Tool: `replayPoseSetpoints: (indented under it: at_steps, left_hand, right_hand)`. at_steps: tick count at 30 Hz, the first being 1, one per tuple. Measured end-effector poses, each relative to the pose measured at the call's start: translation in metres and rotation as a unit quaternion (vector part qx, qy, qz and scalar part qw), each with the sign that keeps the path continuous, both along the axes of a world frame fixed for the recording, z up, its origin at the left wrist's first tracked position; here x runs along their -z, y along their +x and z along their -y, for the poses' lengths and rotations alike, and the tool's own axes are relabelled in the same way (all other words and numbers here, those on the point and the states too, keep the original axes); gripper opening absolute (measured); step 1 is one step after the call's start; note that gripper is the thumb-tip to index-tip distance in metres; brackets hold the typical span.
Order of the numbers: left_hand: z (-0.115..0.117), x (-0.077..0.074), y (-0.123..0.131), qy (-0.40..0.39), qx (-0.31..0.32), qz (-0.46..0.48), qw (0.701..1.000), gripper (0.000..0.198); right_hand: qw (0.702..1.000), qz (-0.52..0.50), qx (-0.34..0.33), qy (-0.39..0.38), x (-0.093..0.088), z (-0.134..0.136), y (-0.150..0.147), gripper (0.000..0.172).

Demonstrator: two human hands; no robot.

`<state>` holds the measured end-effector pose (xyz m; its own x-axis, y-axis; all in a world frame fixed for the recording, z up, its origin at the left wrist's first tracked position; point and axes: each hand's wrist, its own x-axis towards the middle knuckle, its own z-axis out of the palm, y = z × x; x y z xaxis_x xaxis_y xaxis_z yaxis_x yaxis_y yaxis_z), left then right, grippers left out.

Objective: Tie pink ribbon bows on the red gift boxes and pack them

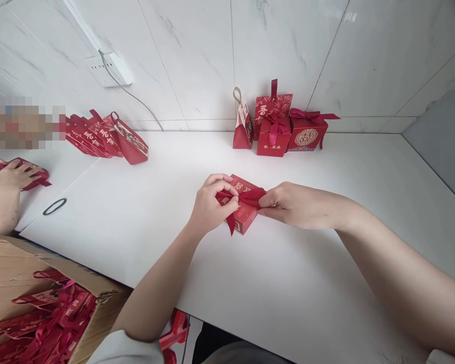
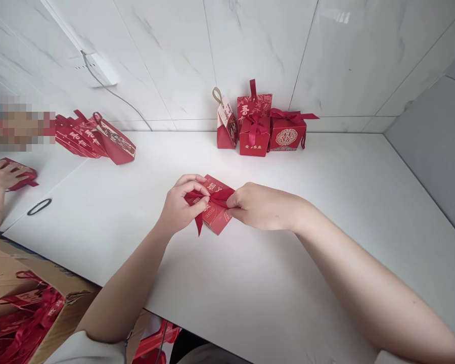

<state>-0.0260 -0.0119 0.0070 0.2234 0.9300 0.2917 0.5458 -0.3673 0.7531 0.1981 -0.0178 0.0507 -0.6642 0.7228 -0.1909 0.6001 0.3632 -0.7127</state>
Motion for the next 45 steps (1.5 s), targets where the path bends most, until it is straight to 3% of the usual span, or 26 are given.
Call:
replayPoseSetpoints:
  at_steps: [15, 21, 24, 27, 29, 31, 33, 35, 40, 45]
  left_hand:
    - [-0.001, 0.002, -0.003, -0.006, -0.009, 0.007, 1.000, 0.006]
    - [-0.009, -0.009, -0.021, -0.098, 0.077, 0.099, 0.987, 0.018]
    - [-0.011, -0.017, -0.029, -0.080, 0.045, 0.113, 0.989, 0.019]
    - [-0.008, -0.023, -0.032, -0.021, -0.008, 0.062, 0.998, 0.017]
    - [-0.005, -0.026, -0.034, -0.018, -0.045, 0.021, 0.999, 0.017]
    - [0.000, -0.031, -0.037, -0.063, -0.062, -0.030, 0.996, 0.034]
    - [0.004, -0.037, -0.041, -0.138, -0.042, -0.081, 0.986, 0.048]
    - [0.007, -0.043, -0.045, -0.195, 0.002, -0.105, 0.975, 0.052]
    - [0.009, -0.050, -0.048, -0.221, 0.089, -0.089, 0.967, 0.041]
    - [0.003, -0.044, -0.049, -0.262, 0.116, -0.094, 0.954, 0.030]
  right_hand:
    - [0.999, -0.002, -0.035, -0.007, 0.001, -0.002, 0.005, 0.034]
    - [0.995, 0.032, -0.054, 0.075, -0.002, -0.003, 0.017, 0.019]
    - [0.989, 0.095, 0.009, 0.115, -0.001, -0.006, 0.034, 0.021]
    - [0.975, 0.129, 0.083, 0.160, -0.002, -0.010, 0.045, 0.029]
    - [0.964, 0.088, 0.133, 0.215, -0.005, -0.012, 0.042, 0.026]
    - [0.944, 0.003, 0.179, 0.277, -0.006, -0.012, 0.028, 0.020]
    - [0.925, -0.090, 0.168, 0.327, -0.002, -0.011, 0.008, 0.015]
    - [0.930, -0.121, 0.116, 0.328, 0.006, -0.009, -0.011, 0.013]
    - [0.948, -0.106, 0.085, 0.288, 0.028, -0.009, -0.031, 0.009]
    - [0.955, -0.094, 0.093, 0.266, 0.031, -0.011, -0.030, 0.007]
